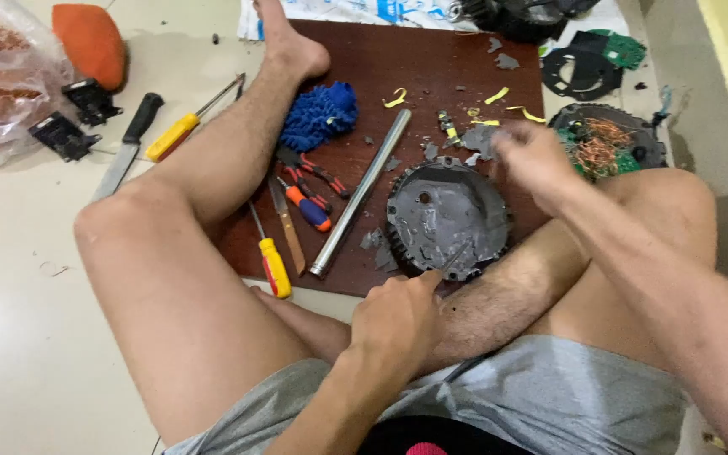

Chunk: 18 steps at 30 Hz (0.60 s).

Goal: Disassembling and cleaning a motor housing using a screwdriver and a cloth while sitting on the floor.

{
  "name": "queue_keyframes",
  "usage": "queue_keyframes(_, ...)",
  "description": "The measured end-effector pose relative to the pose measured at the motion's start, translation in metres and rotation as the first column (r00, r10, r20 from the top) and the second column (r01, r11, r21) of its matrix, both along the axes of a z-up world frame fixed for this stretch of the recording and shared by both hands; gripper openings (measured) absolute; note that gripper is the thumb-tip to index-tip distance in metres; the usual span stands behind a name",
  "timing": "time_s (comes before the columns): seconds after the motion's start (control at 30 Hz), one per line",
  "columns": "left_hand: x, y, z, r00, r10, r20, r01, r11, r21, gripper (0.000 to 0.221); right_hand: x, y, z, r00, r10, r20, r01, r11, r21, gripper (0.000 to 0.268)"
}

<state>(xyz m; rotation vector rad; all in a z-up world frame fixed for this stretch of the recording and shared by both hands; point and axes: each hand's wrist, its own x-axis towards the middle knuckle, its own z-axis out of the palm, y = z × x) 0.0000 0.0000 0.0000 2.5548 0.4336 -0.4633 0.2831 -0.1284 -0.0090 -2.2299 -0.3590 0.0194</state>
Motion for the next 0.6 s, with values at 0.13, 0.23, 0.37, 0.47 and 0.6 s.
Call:
queue_keyframes(0.13,-0.03,0.024,0.027,0.988,0.087,0.131,-0.07,0.989,-0.134,0.048,-0.055,0.026,0.072,0.931,0.18,-0.318,-0.075,0.946,0.316,0.066)
queue_keyframes(0.23,-0.041,0.041,0.048,0.901,0.3,0.313,-0.215,0.936,-0.28,0.042,-0.059,0.028,0.044,0.99,0.123,-0.071,-0.137,0.959,-0.249,0.044)
queue_keyframes(0.37,-0.034,0.088,0.03,0.703,0.665,0.253,-0.565,0.738,-0.369,0.043,-0.134,0.054,0.029,0.697,0.511,0.503,-0.337,0.853,-0.398,0.03)
queue_keyframes(0.47,-0.02,0.119,-0.009,0.598,0.786,0.158,-0.658,0.594,-0.463,0.046,-0.174,0.085,-0.015,0.457,0.762,0.458,-0.403,0.637,-0.657,0.028)
queue_keyframes(0.6,-0.013,0.127,-0.031,0.454,0.891,-0.012,-0.697,0.347,-0.627,0.048,-0.191,0.134,-0.034,0.648,0.739,-0.186,-0.286,0.01,-0.958,0.066)
